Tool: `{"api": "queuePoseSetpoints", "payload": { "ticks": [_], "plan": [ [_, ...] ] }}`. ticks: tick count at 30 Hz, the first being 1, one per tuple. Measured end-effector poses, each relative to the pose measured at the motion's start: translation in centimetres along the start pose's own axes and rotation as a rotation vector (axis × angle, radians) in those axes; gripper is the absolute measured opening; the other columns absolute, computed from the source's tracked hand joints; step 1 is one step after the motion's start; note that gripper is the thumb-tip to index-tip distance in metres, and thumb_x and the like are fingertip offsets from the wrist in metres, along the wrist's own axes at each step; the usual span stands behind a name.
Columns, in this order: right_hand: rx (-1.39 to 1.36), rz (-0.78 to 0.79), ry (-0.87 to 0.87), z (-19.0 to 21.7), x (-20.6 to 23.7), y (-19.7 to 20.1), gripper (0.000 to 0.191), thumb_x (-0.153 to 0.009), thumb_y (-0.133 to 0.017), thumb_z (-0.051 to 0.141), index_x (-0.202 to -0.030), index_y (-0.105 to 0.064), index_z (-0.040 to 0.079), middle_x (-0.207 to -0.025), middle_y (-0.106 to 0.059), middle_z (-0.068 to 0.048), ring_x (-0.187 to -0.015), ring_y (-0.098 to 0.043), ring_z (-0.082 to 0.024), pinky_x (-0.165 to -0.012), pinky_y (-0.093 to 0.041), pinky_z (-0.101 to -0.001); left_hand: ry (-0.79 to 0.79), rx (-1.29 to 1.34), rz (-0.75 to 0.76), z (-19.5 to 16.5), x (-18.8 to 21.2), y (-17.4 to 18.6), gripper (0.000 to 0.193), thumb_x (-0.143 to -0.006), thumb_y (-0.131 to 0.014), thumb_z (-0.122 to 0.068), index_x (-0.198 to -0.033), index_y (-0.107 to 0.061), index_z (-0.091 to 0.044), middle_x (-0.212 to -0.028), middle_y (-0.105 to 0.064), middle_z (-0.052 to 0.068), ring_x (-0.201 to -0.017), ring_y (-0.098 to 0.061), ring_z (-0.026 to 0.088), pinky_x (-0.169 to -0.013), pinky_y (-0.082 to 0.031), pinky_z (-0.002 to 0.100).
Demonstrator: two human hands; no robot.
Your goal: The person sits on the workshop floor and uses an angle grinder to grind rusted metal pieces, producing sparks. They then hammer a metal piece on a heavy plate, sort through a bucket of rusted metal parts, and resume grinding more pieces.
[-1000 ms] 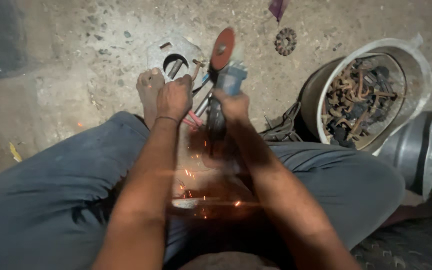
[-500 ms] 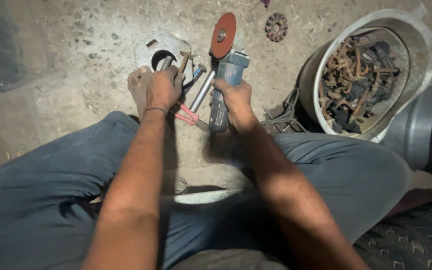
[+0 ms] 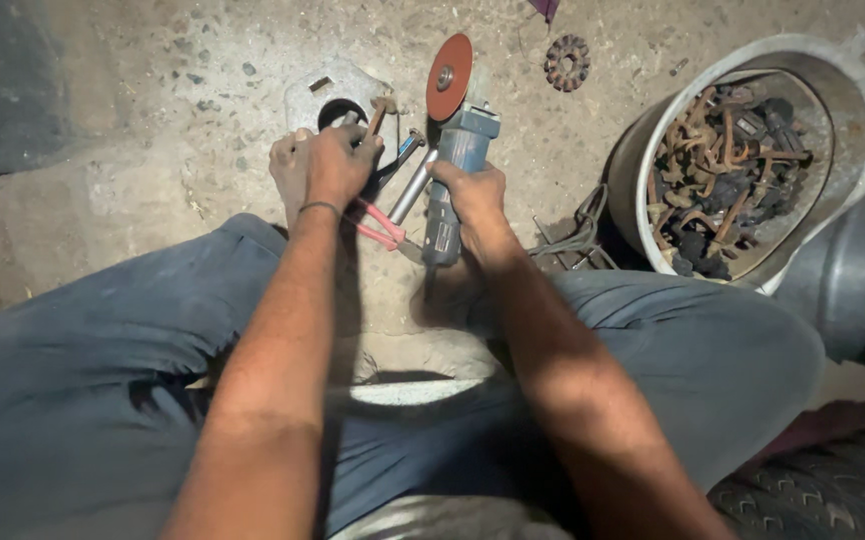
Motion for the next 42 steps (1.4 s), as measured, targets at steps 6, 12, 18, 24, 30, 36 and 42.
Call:
{"api": "queuePoseSetpoints", "payload": {
  "ticks": [6, 12, 18, 24, 30, 36, 42],
  "plan": [
    [0.036, -0.014, 0.007, 0.3, 0.3, -0.5, 0.027, -0.076, -0.079, 0.008, -0.094, -0.066, -0.007, -0.071, -0.068, -0.013, -0.049, -0.064, -0.022, -0.043, -0.054, -0.0363, -0.032, -0.052, -0.136, -1.9, -1.0, 3.0, 0.030, -0.081, -0.080, -0.032, -0.091, -0.076, -0.004, -0.081, -0.072, 0.023, -0.079, -0.071, 0.041, -0.072, -0.055, 0.048],
    [0.036, 0.020, -0.021, 0.3, 0.8, -1.2, 0.027, -0.076, -0.078, 0.008, -0.094, -0.066, -0.007, -0.070, -0.067, -0.014, -0.048, -0.065, -0.023, -0.042, -0.055, -0.0378, -0.029, -0.212, -0.147, -2.4, -1.8, 3.9, 0.020, -0.085, -0.073, -0.026, -0.087, -0.079, -0.008, -0.086, -0.072, 0.024, -0.084, -0.069, 0.043, -0.077, -0.054, 0.052],
    [0.064, 0.014, -0.033, 0.0, 0.6, -1.3, 0.027, -0.077, -0.079, 0.008, -0.094, -0.066, -0.008, -0.070, -0.068, -0.015, -0.048, -0.064, -0.023, -0.041, -0.053, -0.0379, -0.108, -0.369, -0.118, -1.3, -2.0, 3.0, 0.021, -0.088, -0.071, -0.025, -0.088, -0.079, -0.006, -0.089, -0.072, 0.024, -0.086, -0.069, 0.044, -0.079, -0.054, 0.053],
    [0.045, 0.044, -0.034, -0.4, 0.4, -1.6, 0.025, -0.078, -0.078, 0.007, -0.094, -0.065, -0.008, -0.070, -0.068, -0.015, -0.049, -0.065, -0.023, -0.043, -0.054, -0.0378, -0.084, -0.405, -0.051, -0.1, -2.3, 2.3, 0.025, -0.090, -0.070, -0.030, -0.089, -0.078, -0.006, -0.089, -0.073, 0.023, -0.087, -0.070, 0.043, -0.080, -0.054, 0.053],
    [0.050, 0.055, -0.032, -0.4, 0.5, -1.9, 0.024, -0.079, -0.077, 0.006, -0.094, -0.066, -0.008, -0.071, -0.069, -0.016, -0.049, -0.065, -0.024, -0.044, -0.055, -0.0378, -0.034, -0.500, 0.036, -0.1, -2.0, 0.9, 0.019, -0.091, -0.065, -0.022, -0.091, -0.078, -0.007, -0.091, -0.073, 0.023, -0.088, -0.072, 0.041, -0.078, -0.056, 0.051],
    [0.057, 0.074, -0.045, -0.5, 0.6, -2.0, 0.024, -0.079, -0.078, 0.007, -0.093, -0.067, -0.008, -0.071, -0.068, -0.016, -0.050, -0.065, -0.025, -0.045, -0.054, -0.0385, 0.122, -0.273, -0.048, -0.5, 1.6, -0.1, 0.026, -0.090, -0.065, -0.029, -0.093, -0.074, -0.005, -0.090, -0.072, 0.026, -0.089, -0.070, 0.045, -0.080, -0.054, 0.055],
    [0.082, 0.050, -0.050, -0.9, 0.3, -1.6, 0.025, -0.077, -0.078, 0.007, -0.092, -0.067, -0.010, -0.071, -0.069, -0.016, -0.051, -0.066, -0.026, -0.045, -0.055, -0.0400, 0.165, -0.091, -0.040, -0.1, 2.4, 1.1, 0.029, -0.089, -0.065, -0.031, -0.092, -0.071, -0.003, -0.091, -0.071, 0.028, -0.090, -0.068, 0.048, -0.082, -0.052, 0.057]
  ]
}}
Point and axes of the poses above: each hand's wrist, its own x-axis away from the middle knuckle, its own y-axis out of the back of the hand, z = x × y, the point moved 7 cm from there along -x, towards the middle knuckle
